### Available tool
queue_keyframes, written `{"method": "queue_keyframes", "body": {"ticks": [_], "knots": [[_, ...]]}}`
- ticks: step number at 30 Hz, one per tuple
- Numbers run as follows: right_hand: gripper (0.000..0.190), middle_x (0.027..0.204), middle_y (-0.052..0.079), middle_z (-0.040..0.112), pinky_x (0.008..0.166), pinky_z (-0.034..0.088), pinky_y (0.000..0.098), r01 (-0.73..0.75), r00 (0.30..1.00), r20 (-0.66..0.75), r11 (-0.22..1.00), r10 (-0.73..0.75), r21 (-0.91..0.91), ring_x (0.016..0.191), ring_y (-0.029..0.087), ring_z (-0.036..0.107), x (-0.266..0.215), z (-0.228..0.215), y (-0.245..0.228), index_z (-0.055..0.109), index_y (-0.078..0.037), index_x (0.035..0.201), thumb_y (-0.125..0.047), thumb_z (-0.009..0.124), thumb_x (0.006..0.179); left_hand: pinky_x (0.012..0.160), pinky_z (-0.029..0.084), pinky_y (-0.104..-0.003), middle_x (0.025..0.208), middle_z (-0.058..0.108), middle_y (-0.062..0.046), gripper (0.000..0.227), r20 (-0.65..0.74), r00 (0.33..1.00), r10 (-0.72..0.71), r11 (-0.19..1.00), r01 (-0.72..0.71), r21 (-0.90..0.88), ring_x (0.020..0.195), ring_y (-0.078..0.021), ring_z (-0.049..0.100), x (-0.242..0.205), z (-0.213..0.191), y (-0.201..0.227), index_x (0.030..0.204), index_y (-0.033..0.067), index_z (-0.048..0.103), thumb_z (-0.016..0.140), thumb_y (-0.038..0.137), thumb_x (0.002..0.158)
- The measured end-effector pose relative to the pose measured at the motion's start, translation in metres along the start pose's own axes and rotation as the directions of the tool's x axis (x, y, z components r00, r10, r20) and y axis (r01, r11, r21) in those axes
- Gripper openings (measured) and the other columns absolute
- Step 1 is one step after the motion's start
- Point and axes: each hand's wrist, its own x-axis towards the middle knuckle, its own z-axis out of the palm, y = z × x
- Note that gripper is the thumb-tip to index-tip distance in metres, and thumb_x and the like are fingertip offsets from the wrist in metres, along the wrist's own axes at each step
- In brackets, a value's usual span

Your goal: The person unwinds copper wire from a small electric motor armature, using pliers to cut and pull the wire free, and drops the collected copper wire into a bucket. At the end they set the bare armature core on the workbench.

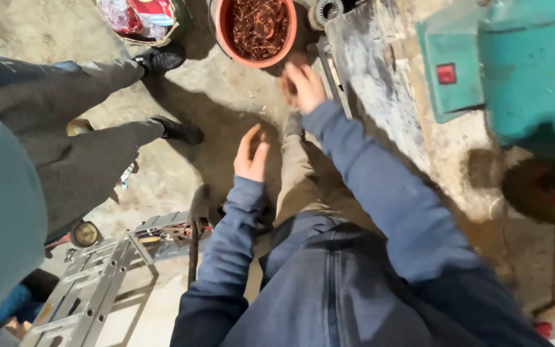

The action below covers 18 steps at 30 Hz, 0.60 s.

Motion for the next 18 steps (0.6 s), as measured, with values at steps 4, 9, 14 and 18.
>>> {"method": "queue_keyframes", "body": {"ticks": [4,9,14,18], "knots": [[0.035,0.108,-0.004,0.066,0.085,0.056,0.0365,-0.110,0.951,-0.309,0.926,-0.008,-0.360,0.101,0.016,0.064,0.082,-0.043,0.020,0.063,-0.013,0.124,-0.042,0.066,0.105,0.094,0.051,-0.026,0.117,0.069,-0.004,0.031,0.091,0.943,-0.320,0.928,0.331,-0.170,0.106,-0.0117,0.062,-0.027,-0.036,-0.075,0.131,0.0020,0.064,0.064,0.012,0.102],[0.036,0.091,0.002,0.057,0.074,0.041,0.0351,0.178,0.925,-0.213,0.854,-0.315,-0.490,0.083,0.016,0.048,0.036,-0.114,0.041,0.070,-0.003,0.117,-0.038,0.065,0.107,0.090,0.052,-0.025,0.105,0.071,-0.002,0.025,0.236,0.873,-0.427,0.877,0.464,-0.128,0.098,-0.0101,0.063,-0.037,-0.031,-0.097,0.123,0.0012,0.069,0.064,0.013,0.101],[0.034,0.105,0.004,0.073,0.086,0.053,0.0341,-0.105,0.982,-0.188,0.752,-0.025,-0.650,0.093,0.015,0.066,-0.112,-0.171,0.074,0.070,-0.005,0.119,-0.033,0.066,0.101,0.083,0.054,-0.026,0.098,0.072,-0.001,0.022,0.424,0.823,-0.378,0.885,0.456,-0.095,0.091,-0.0102,0.064,-0.022,0.012,-0.093,0.118,0.0020,0.071,0.064,0.014,0.101],[0.033,0.104,0.012,0.077,0.087,0.056,0.0393,-0.270,0.944,-0.322,0.730,0.072,-0.628,0.092,0.023,0.069,-0.230,-0.191,0.102,0.073,-0.003,0.115,-0.031,0.063,0.100,0.080,0.054,-0.026,0.096,0.071,-0.002,0.022,0.632,0.726,-0.271,0.919,0.391,-0.056,0.086,-0.0107,0.062,-0.007,0.042,-0.093,0.118,0.0017,0.072,0.064,0.015,0.102]]}}
